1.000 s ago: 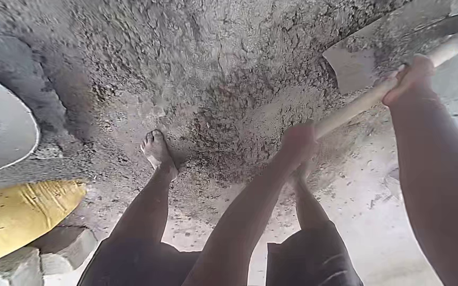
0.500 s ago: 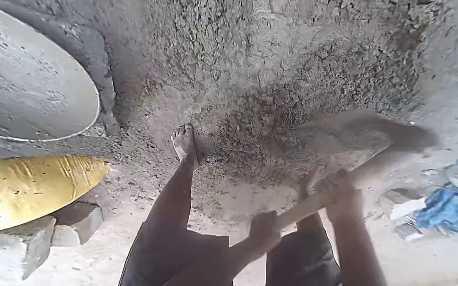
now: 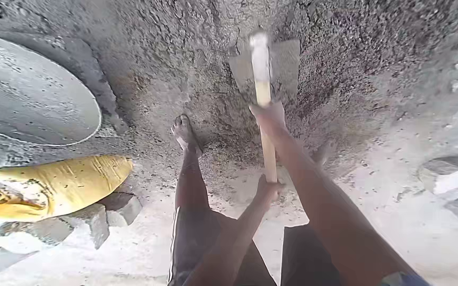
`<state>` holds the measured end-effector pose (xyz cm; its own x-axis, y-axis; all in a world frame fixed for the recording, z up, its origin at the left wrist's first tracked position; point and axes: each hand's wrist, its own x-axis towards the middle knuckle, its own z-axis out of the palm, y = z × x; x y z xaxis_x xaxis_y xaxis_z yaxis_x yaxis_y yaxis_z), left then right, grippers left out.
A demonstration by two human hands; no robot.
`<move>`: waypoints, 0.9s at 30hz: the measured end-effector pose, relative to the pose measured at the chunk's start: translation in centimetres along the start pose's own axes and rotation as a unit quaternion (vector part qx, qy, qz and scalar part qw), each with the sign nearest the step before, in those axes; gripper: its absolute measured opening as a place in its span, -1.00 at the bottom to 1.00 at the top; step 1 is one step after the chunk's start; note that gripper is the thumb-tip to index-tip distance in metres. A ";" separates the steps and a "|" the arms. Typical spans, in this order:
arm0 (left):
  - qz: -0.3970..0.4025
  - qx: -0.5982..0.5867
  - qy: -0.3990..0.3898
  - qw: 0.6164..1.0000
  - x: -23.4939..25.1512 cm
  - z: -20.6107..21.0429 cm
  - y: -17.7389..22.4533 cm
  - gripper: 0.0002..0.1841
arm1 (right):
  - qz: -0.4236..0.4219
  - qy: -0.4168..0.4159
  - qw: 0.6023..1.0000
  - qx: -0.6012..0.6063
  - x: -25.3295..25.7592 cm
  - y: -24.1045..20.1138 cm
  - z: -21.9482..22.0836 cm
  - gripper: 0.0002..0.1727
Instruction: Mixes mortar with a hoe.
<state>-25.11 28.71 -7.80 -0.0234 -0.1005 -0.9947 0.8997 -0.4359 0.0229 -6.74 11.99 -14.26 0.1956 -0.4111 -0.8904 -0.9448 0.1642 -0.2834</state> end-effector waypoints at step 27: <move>-0.041 0.569 0.054 0.820 -4.4 11.9 13.6 -0.66 | 0.171 -0.013 0.904 0.391 10.2 9.7 -20.8 -0.89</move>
<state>-17.93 12.54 -1.94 0.0303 0.0243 -0.9992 -0.0933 -0.9953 -0.0270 -19.40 -9.28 -18.68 -0.0569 -0.1969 -0.9788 -0.4785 0.8658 -0.1464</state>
